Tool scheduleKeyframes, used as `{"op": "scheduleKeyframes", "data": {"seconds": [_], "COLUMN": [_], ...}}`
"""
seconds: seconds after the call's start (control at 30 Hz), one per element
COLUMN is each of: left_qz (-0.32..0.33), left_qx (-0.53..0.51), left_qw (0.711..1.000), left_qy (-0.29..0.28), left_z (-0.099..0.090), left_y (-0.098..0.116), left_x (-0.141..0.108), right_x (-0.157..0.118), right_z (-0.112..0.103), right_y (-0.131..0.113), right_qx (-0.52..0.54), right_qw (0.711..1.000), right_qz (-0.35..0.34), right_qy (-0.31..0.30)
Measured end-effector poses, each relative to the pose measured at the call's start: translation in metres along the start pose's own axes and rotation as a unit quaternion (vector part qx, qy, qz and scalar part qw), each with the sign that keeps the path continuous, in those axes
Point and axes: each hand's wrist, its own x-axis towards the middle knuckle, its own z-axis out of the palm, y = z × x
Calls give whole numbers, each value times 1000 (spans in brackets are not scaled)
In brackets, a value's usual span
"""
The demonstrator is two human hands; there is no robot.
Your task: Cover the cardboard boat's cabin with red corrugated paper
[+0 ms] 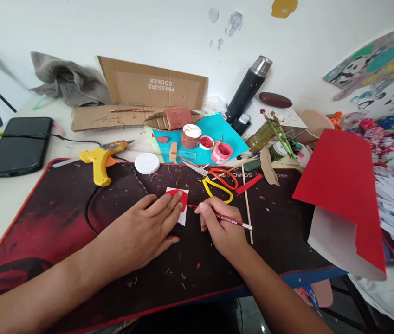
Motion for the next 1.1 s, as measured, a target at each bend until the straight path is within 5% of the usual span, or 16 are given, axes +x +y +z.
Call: {"op": "scheduleKeyframes", "data": {"seconds": [1.1], "left_qz": [-13], "left_qx": [-7], "left_qw": [1000], "left_qy": [17], "left_z": [2], "left_y": [2], "left_x": [0], "right_x": [1], "right_z": [1], "right_y": [-4], "right_qx": [-24], "right_qw": [999], "right_qz": [-28], "right_qy": [-7]}}
